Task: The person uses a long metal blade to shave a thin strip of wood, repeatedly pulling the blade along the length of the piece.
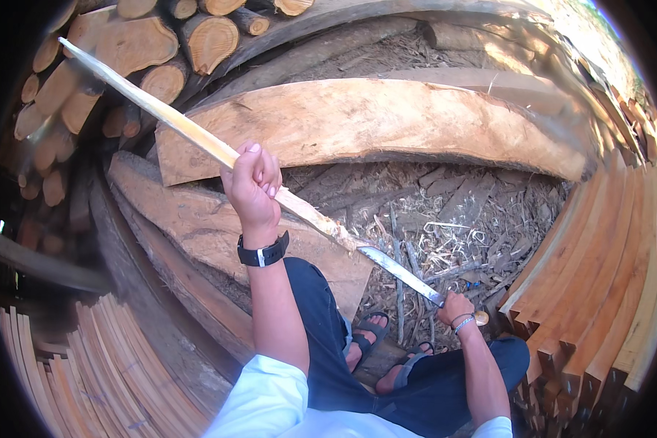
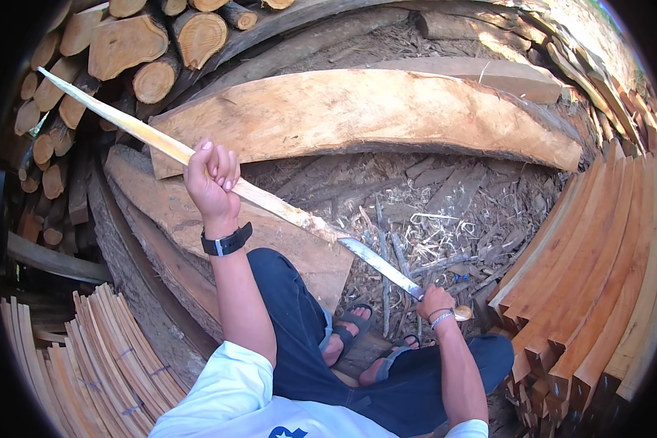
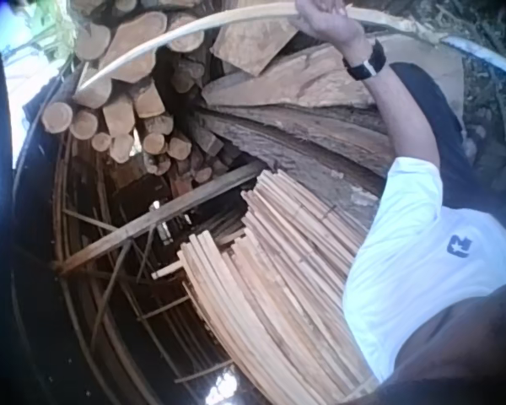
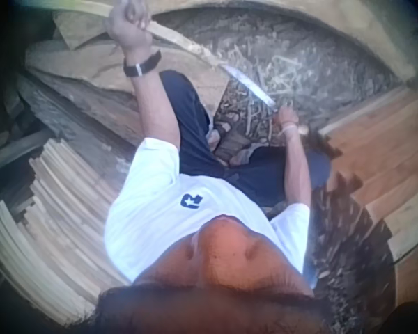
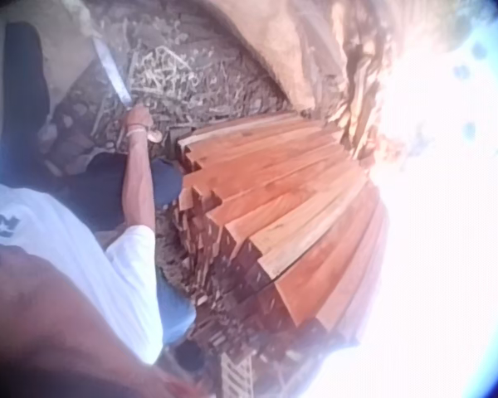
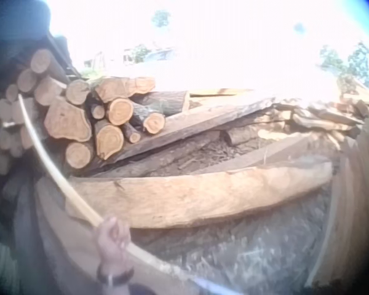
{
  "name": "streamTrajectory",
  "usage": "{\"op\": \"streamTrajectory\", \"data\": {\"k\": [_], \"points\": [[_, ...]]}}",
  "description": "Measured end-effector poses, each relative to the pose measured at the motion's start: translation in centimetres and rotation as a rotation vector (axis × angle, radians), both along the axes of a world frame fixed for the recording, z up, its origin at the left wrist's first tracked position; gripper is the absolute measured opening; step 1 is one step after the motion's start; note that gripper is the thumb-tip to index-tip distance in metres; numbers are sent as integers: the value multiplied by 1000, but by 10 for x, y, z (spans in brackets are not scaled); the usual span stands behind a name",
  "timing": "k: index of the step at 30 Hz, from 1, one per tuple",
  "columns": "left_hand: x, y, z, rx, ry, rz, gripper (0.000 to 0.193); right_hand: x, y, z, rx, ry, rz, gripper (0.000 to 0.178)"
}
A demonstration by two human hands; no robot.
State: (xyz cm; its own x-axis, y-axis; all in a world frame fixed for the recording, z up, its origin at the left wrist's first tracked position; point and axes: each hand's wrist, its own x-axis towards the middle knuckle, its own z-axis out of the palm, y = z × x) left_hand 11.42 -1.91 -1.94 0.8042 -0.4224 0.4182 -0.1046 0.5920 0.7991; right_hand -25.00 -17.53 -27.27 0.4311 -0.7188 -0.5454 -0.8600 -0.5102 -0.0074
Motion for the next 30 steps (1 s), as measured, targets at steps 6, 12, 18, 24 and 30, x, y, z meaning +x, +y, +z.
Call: {"op": "streamTrajectory", "data": {"k": [6, 12, 18, 24, 30], "points": [[-5, 6, -3, -15, 0, -13, 35, 1, 0, 9, -27, -8, 27, 40], [-12, 1, -5, -12, -15, 46, 35, -6, 0, -3, 20, -36, 61, 38], [-22, -12, -1, -11, 5, 176, 34, 0, -2, 18, 71, -88, 56, 44], [-34, -27, 17, 5, 1, 259, 32, -5, -20, -1, 293, -244, 50, 50], [-40, -15, 51, 15, 45, 444, 35, 0, -23, 7, 345, -263, 106, 56]]}}
